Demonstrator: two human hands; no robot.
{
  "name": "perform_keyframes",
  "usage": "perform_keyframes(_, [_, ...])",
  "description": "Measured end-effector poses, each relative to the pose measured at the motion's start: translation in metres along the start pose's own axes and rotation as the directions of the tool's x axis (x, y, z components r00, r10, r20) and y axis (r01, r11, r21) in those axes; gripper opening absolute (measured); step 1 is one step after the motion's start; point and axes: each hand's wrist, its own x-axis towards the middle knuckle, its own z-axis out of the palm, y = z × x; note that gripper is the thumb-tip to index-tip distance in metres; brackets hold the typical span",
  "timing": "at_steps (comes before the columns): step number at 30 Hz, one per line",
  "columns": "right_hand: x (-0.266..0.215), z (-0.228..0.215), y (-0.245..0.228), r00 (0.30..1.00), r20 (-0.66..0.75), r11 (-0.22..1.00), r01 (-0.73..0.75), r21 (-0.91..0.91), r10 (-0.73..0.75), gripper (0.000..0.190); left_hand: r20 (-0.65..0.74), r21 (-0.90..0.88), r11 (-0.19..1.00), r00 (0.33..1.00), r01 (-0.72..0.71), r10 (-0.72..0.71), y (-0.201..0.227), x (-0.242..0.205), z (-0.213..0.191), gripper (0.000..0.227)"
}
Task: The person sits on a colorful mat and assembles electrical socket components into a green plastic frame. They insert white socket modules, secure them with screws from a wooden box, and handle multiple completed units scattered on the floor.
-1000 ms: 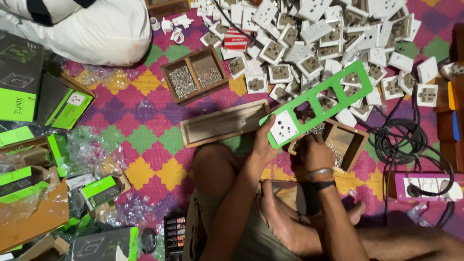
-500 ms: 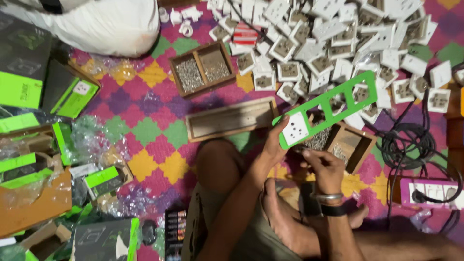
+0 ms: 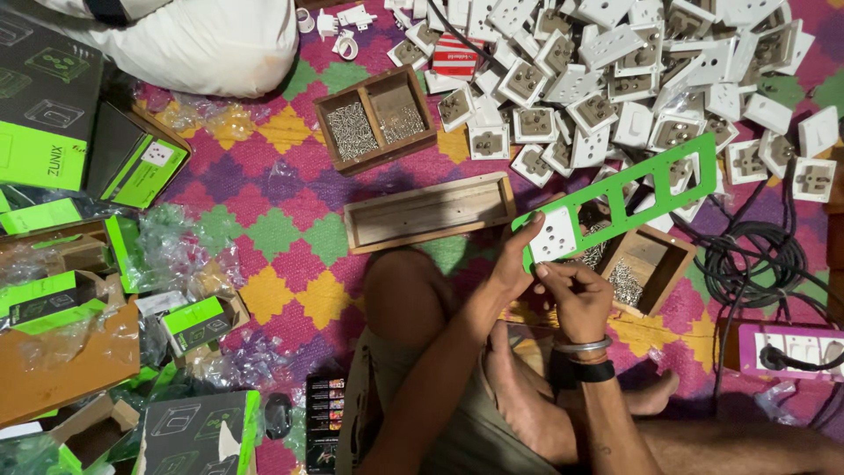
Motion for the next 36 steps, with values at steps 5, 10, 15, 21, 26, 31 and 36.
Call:
perform_keyframes(5, [0.008,0.000,0.014,0.990,-0.064,0.980,-0.115,0.164,0.127,0.017,0.013,-0.049,0.998,0.999,-0.048,0.049,-0.013,-0.001,-0.011,0.062])
perform_keyframes(10, [0.011,0.001,0.037,0.981,-0.046,0.966,-0.176,0.191,0.188,0.026,-0.030,-0.246,0.968,0.999,-0.039,0.033,-0.026,0.009,-0.031,0.059])
perform_keyframes(15, [0.030,-0.024,0.033,0.832,0.000,0.570,0.379,-0.729,-0.554,0.014,-0.104,-0.244,0.960,0.988,-0.137,0.115,-0.002,0.016,-0.037,0.059])
perform_keyframes(21, [0.063,-0.045,0.039,0.925,0.216,0.326,0.318,-0.890,-0.312,0.031,-0.070,-0.202,0.976,0.996,-0.076,0.063,-0.005,0.015,-0.029,0.064])
perform_keyframes(26, [0.053,-0.044,0.045,0.892,0.090,0.427,0.298,-0.854,-0.444,0.013,-0.068,-0.108,0.992,0.996,-0.066,0.059,-0.009,0.014,-0.029,0.068])
perform_keyframes(31, [0.040,-0.049,0.006,0.962,-0.110,0.936,0.212,-0.281,-0.250,0.018,-0.020,-0.042,0.998,0.999,-0.048,0.047,-0.003,0.014,-0.022,0.068])
perform_keyframes(36, [0.035,-0.051,-0.040,0.997,0.048,0.995,0.055,0.082,-0.059,0.020,0.052,0.048,0.999,0.999,0.003,-0.005,-0.017,0.006,-0.021,0.065])
